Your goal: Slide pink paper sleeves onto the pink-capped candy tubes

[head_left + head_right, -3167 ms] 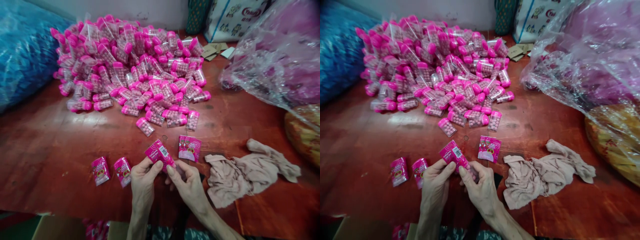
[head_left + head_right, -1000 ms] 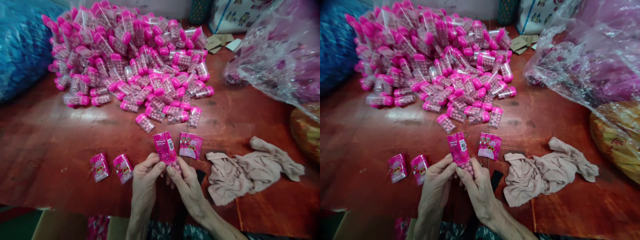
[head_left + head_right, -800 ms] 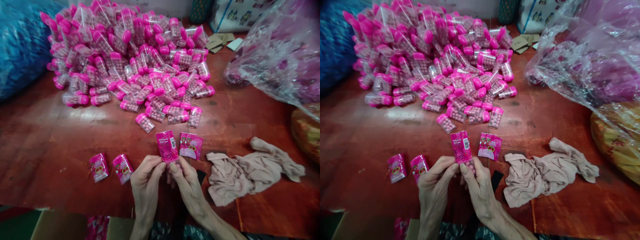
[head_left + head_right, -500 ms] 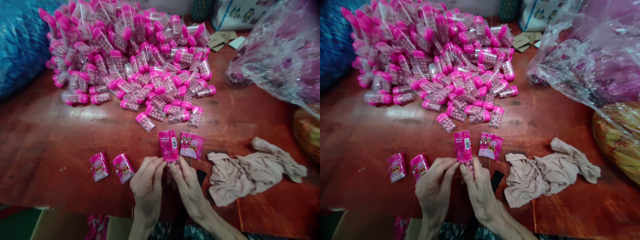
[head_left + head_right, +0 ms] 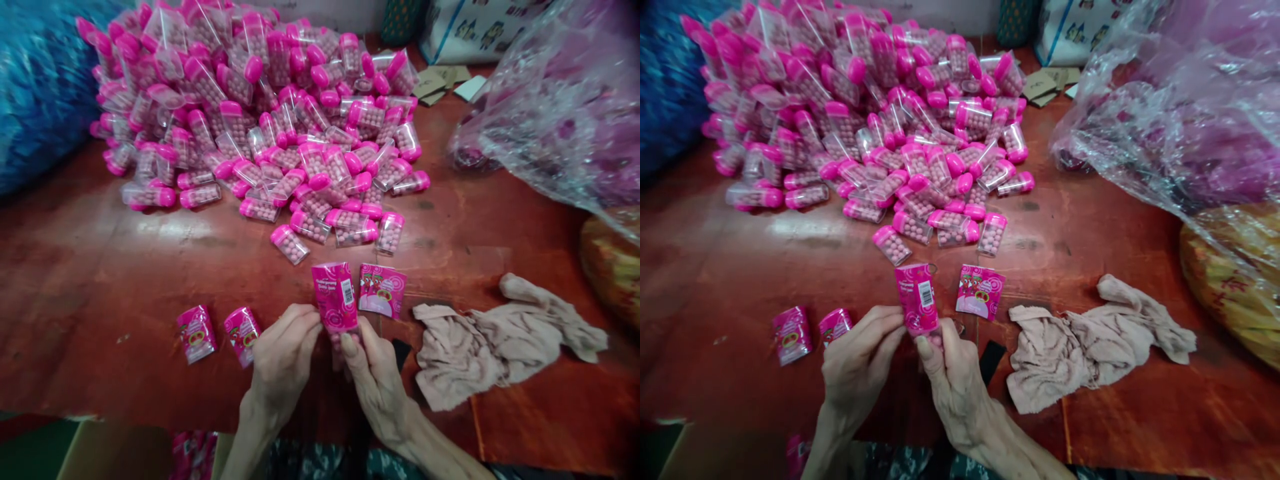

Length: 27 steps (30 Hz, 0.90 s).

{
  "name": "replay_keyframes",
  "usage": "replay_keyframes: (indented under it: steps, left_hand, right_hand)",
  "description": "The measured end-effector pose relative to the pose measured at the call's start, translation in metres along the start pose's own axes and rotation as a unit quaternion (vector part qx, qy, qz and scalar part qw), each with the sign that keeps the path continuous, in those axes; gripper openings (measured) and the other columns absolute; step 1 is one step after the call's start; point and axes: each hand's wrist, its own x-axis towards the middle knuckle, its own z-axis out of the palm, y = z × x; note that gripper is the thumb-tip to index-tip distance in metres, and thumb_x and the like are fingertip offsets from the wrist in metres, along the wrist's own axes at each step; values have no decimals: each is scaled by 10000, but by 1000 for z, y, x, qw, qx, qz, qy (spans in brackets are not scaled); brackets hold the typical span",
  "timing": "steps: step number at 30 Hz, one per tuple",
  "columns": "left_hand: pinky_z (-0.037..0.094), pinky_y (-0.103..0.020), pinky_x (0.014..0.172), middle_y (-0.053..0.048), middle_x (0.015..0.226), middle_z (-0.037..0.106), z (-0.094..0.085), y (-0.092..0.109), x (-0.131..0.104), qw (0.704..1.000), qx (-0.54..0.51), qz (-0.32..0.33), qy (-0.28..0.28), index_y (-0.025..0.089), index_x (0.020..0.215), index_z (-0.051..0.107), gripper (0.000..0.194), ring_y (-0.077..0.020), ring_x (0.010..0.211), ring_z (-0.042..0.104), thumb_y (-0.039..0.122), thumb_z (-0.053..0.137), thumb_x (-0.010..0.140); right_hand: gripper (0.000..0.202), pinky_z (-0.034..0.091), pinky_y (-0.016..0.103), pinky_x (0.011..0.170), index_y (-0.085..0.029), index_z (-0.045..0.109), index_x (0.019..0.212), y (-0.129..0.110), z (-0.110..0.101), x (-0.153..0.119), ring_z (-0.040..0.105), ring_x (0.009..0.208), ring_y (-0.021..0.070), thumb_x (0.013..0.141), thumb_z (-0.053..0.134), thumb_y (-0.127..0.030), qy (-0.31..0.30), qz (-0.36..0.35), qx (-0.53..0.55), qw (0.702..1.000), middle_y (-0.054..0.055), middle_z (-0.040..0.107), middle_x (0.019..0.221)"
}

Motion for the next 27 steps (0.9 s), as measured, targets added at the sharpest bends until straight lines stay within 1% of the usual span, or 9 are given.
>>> replay_keyframes:
  steps: [2,3,5,7,10,14,17,21,27]
  left_hand:
    - [497,-235,704,-56,889,676,-1,5,0,986,-122,-109,23,174,919,665,175,-146,772,623,118,530,822]
    - [500,-246,692,-61,909,681,-1,8,-1,966,-202,-162,25,183,958,664,185,-154,764,626,180,523,839]
    - [510,-257,604,-82,924,688,3,11,-4,892,-373,-253,-16,183,1041,646,271,-160,678,630,316,510,848]
    - [485,-240,466,-101,927,690,9,13,-8,806,-506,-301,-61,183,1100,620,364,-138,544,603,401,516,828]
    - [439,-212,372,-113,950,687,16,16,-11,737,-598,-311,-52,181,1095,624,388,-106,459,558,421,548,800]
    - [445,-201,407,-116,925,695,17,24,-6,724,-596,-348,-8,145,1012,662,296,-113,516,579,331,513,837]
    - [419,-177,427,-103,917,700,20,32,-4,747,-555,-364,20,143,1011,663,260,-109,575,585,262,494,854]
    - [353,-155,404,-98,958,694,30,37,-10,767,-518,-377,28,159,1110,615,292,-72,549,548,260,486,868]
    - [416,-192,444,-133,934,700,33,39,-17,730,-547,-397,103,120,1037,649,287,-151,670,631,281,503,850]
  right_hand:
    - [211,312,203,476,-192,466,823,-2,2,-1,421,502,82,945,361,-329,-5,12,23,1000,-43,470,600]
    - [218,316,201,478,-191,471,816,-2,4,-1,425,503,80,942,369,-337,-13,18,38,999,-43,473,594]
    - [241,325,199,472,-188,481,815,-3,6,-1,429,497,80,941,367,-358,-42,33,82,995,-42,473,578]
    - [269,328,198,450,-183,492,825,-4,7,0,419,479,80,943,348,-377,-71,48,137,987,-39,467,569]
    - [293,333,200,436,-173,505,804,-3,7,0,411,468,79,938,355,-385,-91,49,190,976,-30,468,577]
    - [285,339,207,478,-169,502,747,-1,6,1,427,519,84,927,401,-366,-66,39,140,987,-24,473,609]
    - [262,316,206,486,-174,501,751,2,6,-1,414,526,80,922,418,-354,-19,30,66,997,-37,468,608]
    - [303,328,203,487,-177,512,753,2,7,-6,424,499,81,937,365,-369,10,47,53,997,-47,467,562]
    - [289,316,210,471,-164,506,750,-1,7,-4,409,486,84,924,379,-357,-26,38,17,999,-42,449,564]
